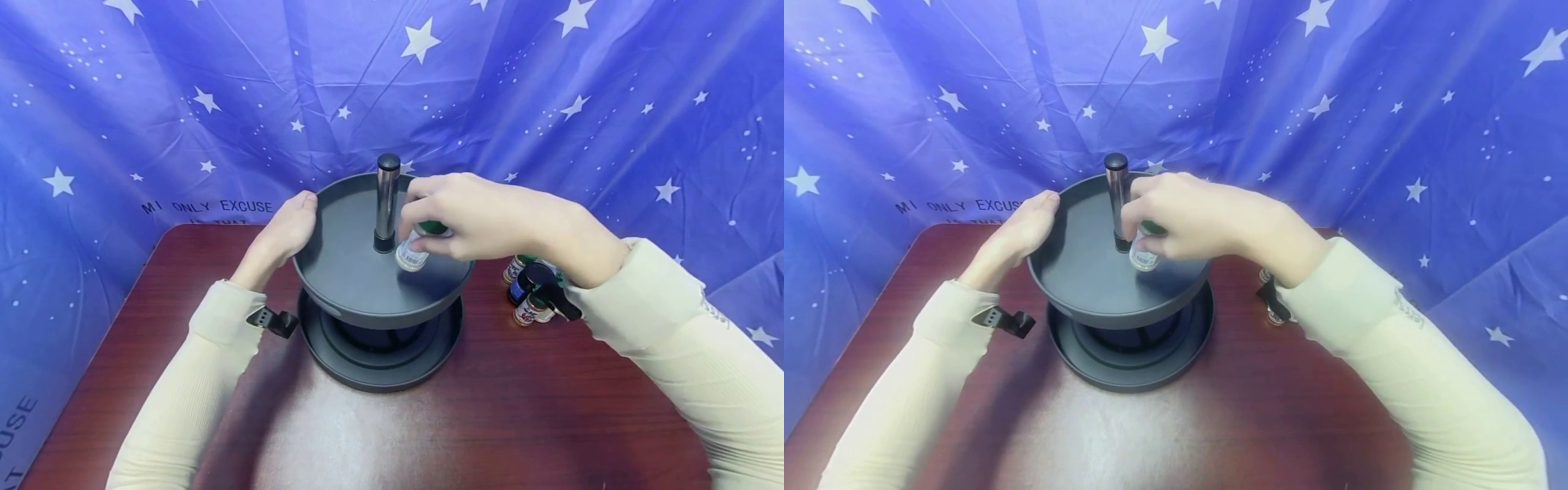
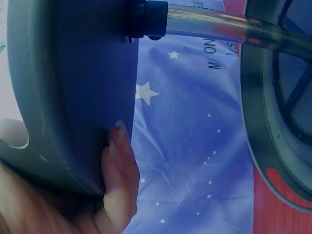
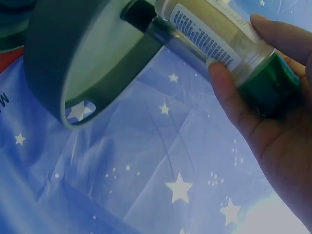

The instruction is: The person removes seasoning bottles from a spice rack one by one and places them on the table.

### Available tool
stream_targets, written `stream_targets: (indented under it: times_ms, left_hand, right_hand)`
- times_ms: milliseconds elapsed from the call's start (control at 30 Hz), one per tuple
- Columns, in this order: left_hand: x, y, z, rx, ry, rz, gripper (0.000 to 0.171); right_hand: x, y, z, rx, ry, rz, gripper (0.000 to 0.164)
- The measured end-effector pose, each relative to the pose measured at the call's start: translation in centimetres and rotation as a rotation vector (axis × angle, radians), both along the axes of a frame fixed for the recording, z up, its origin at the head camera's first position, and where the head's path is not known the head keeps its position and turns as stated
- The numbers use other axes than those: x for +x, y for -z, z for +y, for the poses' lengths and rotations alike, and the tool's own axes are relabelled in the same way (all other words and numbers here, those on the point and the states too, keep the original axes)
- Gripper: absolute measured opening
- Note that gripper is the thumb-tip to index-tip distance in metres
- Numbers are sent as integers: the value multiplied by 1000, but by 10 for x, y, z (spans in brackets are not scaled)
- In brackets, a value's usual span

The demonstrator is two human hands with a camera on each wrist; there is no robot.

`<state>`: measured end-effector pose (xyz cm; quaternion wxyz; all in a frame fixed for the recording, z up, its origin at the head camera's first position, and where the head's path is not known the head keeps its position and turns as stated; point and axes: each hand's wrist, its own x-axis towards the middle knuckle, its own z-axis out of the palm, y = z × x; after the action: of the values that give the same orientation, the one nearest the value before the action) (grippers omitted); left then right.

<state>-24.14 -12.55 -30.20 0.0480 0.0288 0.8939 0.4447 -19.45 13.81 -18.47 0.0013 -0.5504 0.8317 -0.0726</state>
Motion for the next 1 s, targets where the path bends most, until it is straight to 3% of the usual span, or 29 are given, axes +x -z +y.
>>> stream_targets:
  times_ms: [433,1000]
  left_hand:
    - [0,0,-1,16,3,-2,45]
    - [0,0,-1,3,3,-6,45]
  right_hand:
    - [-10,-17,27,-77,163,27,11]
    - [-13,-17,56,-99,291,74,12]
